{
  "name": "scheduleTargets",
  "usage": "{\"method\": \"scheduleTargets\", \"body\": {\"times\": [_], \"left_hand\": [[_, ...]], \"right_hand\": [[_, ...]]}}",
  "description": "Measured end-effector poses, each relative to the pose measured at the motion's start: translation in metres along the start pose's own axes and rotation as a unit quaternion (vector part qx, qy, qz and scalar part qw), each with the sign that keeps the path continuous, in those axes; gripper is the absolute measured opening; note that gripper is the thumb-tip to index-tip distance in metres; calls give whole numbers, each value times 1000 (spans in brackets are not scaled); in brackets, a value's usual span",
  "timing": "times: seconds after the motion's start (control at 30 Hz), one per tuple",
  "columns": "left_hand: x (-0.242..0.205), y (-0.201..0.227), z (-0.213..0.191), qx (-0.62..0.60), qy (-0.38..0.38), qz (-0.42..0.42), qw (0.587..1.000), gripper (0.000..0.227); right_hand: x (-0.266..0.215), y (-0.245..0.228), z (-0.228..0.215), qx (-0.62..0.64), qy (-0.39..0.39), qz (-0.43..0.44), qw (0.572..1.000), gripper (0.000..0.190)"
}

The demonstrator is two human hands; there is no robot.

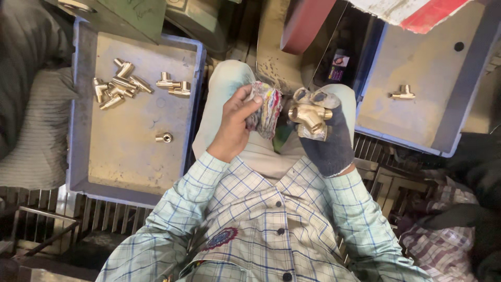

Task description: The person sits cross-legged and repeatedly rubs small brass-colored metal parts with a cloth. They pick up parts from a tray on the left, wipe them, and place them into a tray on the right. The person occasionally uses a small tool to clean the parts.

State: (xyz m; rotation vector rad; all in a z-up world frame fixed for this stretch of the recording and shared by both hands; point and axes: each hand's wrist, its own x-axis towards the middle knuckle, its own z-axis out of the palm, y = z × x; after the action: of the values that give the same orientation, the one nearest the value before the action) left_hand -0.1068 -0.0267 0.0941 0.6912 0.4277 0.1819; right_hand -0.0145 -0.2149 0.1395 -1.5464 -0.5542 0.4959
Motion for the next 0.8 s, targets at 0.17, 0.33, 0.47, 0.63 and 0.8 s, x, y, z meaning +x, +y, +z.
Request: {"method": "scheduleTargets", "body": {"times": [0.17, 0.33, 0.47, 0.63, 0.8], "left_hand": [[0, -2, 1, 30, -9, 17, 999, 41], [-3, -8, -2, 64, 4, -4, 998, 48], [-2, -13, -2, 75, 2, -12, 997, 52], [1, -18, -1, 64, -8, -6, 998, 54], [4, -19, 2, 72, 36, 12, 997, 52]], "right_hand": [[11, -16, -4, -255, 20, -144, 956, 39], [15, -18, -2, -249, 28, -129, 959, 34], [14, -8, 3, -178, 41, -123, 975, 33], [10, 16, 7, -220, 76, -85, 969, 47], [12, 15, 20, -125, 37, -28, 991, 45]]}}
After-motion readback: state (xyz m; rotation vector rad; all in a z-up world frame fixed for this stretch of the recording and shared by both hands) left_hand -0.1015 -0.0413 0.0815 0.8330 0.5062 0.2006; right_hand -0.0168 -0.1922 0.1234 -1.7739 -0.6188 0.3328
